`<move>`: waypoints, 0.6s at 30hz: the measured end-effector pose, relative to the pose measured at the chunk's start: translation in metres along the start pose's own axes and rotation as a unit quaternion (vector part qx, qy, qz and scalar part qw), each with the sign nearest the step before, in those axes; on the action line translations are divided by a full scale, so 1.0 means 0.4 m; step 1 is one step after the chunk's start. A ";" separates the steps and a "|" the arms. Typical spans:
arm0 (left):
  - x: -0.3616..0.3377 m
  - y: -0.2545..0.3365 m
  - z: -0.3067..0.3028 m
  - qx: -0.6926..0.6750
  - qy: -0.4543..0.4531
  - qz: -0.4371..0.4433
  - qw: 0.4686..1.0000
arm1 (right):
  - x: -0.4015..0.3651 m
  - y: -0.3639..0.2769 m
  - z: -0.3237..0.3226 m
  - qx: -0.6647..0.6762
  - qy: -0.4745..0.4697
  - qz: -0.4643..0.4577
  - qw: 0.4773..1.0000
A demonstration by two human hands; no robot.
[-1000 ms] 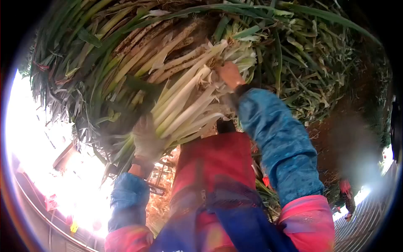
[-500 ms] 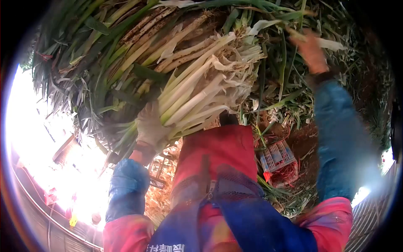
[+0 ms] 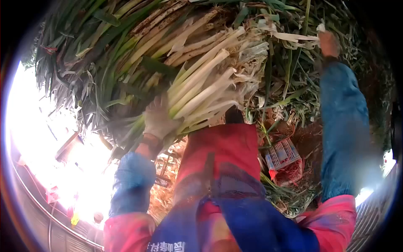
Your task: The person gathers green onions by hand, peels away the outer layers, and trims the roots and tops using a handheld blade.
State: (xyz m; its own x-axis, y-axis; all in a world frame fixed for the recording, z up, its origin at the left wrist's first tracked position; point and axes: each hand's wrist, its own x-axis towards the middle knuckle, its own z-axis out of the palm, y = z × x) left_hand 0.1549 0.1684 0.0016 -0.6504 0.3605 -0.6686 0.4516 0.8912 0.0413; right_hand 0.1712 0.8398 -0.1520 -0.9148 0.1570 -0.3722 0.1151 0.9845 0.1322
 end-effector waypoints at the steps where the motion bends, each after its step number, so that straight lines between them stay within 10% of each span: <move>1: -0.003 -0.001 0.010 0.006 0.007 0.000 1.000 | -0.065 -0.067 -0.071 0.045 0.102 0.009 0.994; 3: -0.002 -0.011 0.029 0.024 0.029 -0.002 0.999 | -0.173 -0.282 -0.210 0.038 0.218 -0.115 0.968; 4: -0.004 -0.009 0.020 0.018 0.019 -0.001 1.000 | -0.205 -0.447 -0.262 0.251 0.048 0.000 0.967; 5: -0.005 -0.005 0.008 0.013 0.009 0.000 1.000 | -0.228 -0.552 -0.190 0.069 0.242 -0.209 0.945; 6: -0.001 -0.005 0.000 0.009 -0.001 0.002 1.000 | -0.254 -0.728 -0.253 0.089 0.053 -0.137 0.985; 7: 0.000 -0.009 0.005 0.016 0.019 0.009 1.000 | -0.287 -0.827 -0.188 0.181 0.153 -0.224 0.946; 9: 0.000 -0.015 0.030 0.029 0.055 0.027 0.998 | -0.286 -1.037 -0.245 0.290 -0.032 -0.048 0.955; 10: 0.005 -0.008 0.019 0.018 0.029 0.007 0.999 | -0.286 -1.090 -0.172 0.307 0.056 -0.001 0.950; 15: -0.006 -0.002 0.037 0.030 0.098 0.026 0.994 | -0.199 -0.865 -0.083 0.191 0.135 -0.166 0.958; 18: -0.005 -0.006 0.036 0.024 0.097 0.027 0.995 | -0.165 -0.602 -0.177 0.103 -0.010 -0.023 0.994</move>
State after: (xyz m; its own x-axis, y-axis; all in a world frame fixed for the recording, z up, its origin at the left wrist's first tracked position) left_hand 0.1640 0.1616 -0.0078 -0.7275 0.4584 -0.5104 0.5151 0.8564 0.0349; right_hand 0.1765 0.5869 -0.0941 -0.9132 0.1116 -0.3921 0.1529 0.9853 -0.0758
